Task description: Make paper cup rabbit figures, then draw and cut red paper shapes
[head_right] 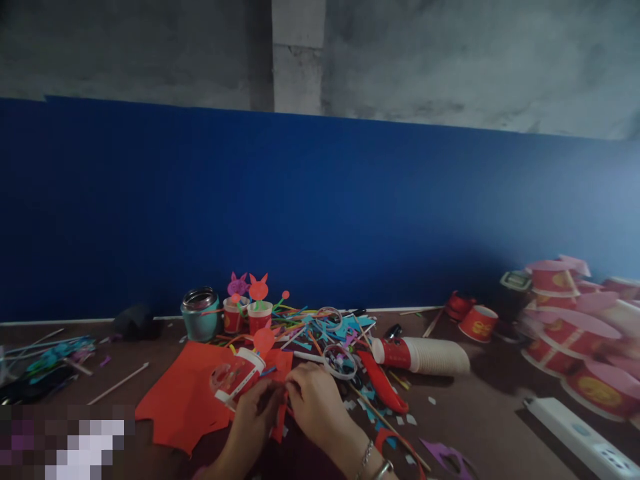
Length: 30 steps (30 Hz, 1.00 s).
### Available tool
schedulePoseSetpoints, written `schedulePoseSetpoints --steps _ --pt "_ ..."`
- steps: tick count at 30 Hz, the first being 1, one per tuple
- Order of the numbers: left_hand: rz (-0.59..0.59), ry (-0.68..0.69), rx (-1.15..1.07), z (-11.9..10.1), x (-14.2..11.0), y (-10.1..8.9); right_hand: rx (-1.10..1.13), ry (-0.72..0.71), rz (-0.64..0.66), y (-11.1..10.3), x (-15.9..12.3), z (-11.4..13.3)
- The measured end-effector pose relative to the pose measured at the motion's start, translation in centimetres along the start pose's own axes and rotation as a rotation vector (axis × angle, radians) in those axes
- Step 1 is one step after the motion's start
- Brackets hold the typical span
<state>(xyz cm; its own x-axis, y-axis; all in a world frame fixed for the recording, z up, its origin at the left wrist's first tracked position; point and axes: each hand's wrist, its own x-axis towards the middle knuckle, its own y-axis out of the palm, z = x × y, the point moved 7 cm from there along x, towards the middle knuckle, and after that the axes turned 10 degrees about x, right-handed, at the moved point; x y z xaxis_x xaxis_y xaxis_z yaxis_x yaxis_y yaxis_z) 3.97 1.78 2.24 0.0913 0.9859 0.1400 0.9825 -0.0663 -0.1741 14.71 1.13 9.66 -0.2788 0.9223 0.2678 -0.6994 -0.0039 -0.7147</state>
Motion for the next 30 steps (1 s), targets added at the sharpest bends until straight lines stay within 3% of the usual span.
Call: schedulePoseSetpoints --steps 4,7,10,13,18,20,22,26,30 --pt "-0.012 -0.022 -0.047 -0.2 0.0 -0.1 0.034 0.013 0.0 0.0 0.2 -0.3" --pt "-0.002 -0.06 -0.13 0.2 0.1 0.1 0.035 0.056 -0.076 -0.5 0.5 -1.3" --pt "0.027 -0.12 -0.247 1.0 0.4 0.5 -0.073 0.132 -0.155 -1.4 0.6 -2.8" --pt "0.056 -0.207 -0.39 1.7 0.4 0.9 -0.192 0.186 -0.137 -1.9 0.6 -3.7" --pt "0.005 -0.371 -0.666 2.0 -0.2 1.0 0.103 -0.091 -0.075 -1.6 0.7 -0.8" --pt "-0.027 -0.434 -0.738 2.0 -0.6 1.0 0.214 -0.133 -0.063 -1.5 0.8 -0.1" --pt "-0.035 -0.451 -0.764 1.9 -0.7 1.0 0.301 -0.054 -0.061 -1.3 1.0 -0.5" --pt "0.019 -0.279 -0.702 1.0 -0.2 0.9 0.457 0.185 0.019 -0.2 1.1 -2.7" --pt "0.024 -0.279 -0.626 0.9 -0.2 0.8 0.6 0.24 0.068 0.4 0.9 -3.3"
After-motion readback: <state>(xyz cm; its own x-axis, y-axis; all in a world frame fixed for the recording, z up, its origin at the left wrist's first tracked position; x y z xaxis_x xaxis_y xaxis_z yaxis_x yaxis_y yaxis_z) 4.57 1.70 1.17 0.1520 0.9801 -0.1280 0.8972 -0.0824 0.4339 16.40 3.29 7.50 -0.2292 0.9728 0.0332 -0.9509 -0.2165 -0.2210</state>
